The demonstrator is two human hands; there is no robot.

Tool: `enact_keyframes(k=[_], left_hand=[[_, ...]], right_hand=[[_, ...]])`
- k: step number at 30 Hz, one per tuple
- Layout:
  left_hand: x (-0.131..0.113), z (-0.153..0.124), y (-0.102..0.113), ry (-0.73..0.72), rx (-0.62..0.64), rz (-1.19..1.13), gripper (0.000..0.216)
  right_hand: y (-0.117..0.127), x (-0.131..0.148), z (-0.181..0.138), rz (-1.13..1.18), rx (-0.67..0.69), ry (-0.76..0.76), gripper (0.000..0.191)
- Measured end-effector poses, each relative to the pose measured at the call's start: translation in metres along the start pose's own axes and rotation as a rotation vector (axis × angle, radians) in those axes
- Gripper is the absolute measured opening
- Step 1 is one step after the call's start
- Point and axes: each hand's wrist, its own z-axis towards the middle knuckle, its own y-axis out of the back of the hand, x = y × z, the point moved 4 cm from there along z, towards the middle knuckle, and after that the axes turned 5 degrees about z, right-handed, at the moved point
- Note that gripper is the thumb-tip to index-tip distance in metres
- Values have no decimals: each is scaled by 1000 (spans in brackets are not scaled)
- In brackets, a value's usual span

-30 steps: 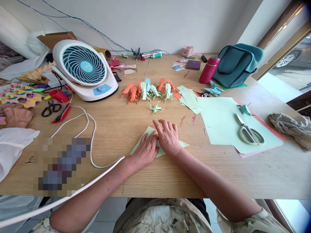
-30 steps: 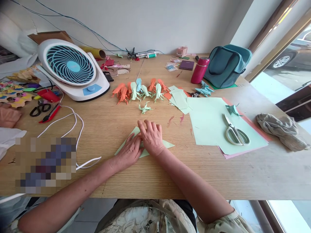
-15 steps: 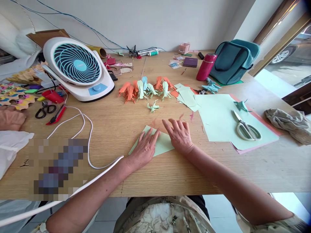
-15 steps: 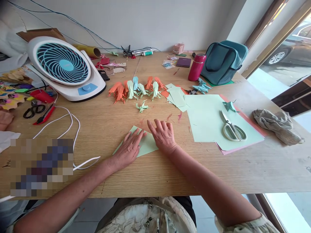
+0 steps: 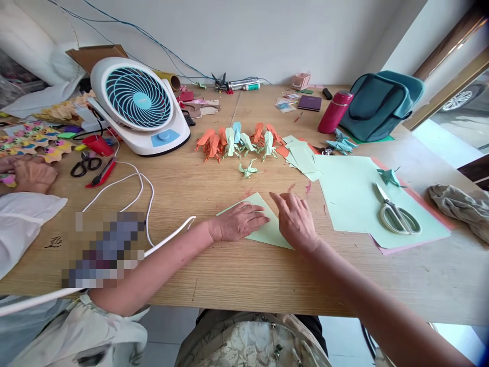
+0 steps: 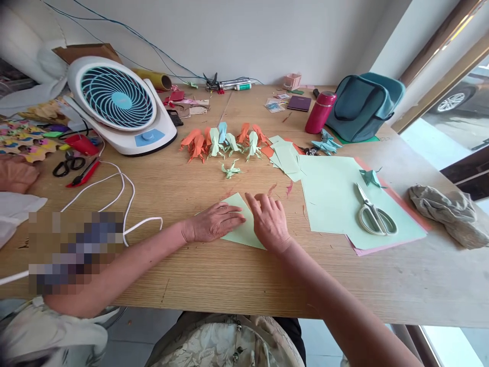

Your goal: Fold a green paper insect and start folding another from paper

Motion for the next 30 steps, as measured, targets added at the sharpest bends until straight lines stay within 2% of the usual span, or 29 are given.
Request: enact_keyframes(k=[2,6,8,12,16,19,26,30], left_hand=[[-5,3,1,112,-25,11,40],[-23,17,-2,577,-115,68,46],[-38,28,-8,705,-117,96,54],[-60,43,-23,753,-66,119,62],[-61,37,-22,775,-43,173,64],[-56,27,-15,791,-19,202,63],[-31,-12,-6,956,94,282,62],[-19,-36,-4,1064,90,331,60]], right_hand=[[-8,7,-2,1,29,-1,53],[-14,5,-7,-23,9,-69,51],[-13,3,-7,-11,-4,-85,46],[-12,3,-7,19,-10,-98,39],[-12,3,-7,8,-5,-94,41],[-12,3,-7,-5,-4,-90,44],[-14,3,-8,-36,-1,-90,49],[-14,0,-9,-36,3,-95,53]])
